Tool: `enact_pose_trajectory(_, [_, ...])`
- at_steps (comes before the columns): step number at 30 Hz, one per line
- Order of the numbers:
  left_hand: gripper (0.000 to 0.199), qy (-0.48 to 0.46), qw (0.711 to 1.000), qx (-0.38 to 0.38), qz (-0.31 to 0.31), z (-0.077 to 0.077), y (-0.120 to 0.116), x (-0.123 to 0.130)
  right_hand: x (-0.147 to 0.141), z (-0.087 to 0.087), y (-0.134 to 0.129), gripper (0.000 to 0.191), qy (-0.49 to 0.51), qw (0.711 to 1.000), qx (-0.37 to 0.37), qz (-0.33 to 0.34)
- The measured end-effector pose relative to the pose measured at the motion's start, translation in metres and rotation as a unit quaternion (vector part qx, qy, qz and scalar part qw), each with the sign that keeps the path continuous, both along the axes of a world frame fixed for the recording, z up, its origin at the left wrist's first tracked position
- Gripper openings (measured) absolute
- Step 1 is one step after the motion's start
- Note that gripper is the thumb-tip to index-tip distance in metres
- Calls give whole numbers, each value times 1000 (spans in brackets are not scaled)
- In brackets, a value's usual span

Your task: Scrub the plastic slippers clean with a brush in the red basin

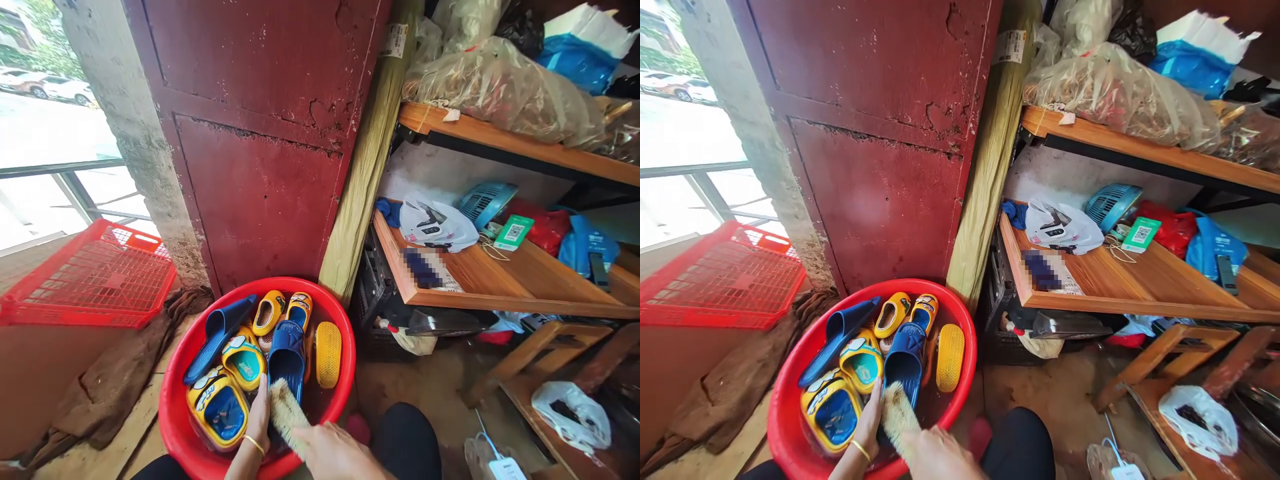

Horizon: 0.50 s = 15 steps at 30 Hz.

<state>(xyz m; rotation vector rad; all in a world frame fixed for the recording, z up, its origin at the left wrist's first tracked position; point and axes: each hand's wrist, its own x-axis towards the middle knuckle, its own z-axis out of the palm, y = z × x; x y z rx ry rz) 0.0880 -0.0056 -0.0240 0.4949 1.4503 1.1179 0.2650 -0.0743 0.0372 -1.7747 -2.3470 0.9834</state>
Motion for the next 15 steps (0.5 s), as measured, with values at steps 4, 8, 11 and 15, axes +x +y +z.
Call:
enact_pose_trajectory(4, [50,64,996,58,-33,-7,-3,4,-25,5,37,52,-42,994,70,-78])
enact_pose_trajectory(8, [49,137,985,100,-38,-22,-1,0,-42,17,66,52,-20,993,75,-92])
enact_pose_trajectory(11, [46,146,982,109,-39,-28,0,-6,-30,24,54,44,-8,998,57,-39])
enact_pose_trajectory(15, [43,156,979,130,-32,-28,-3,-12,6,36,14,32,-45,996,-12,70])
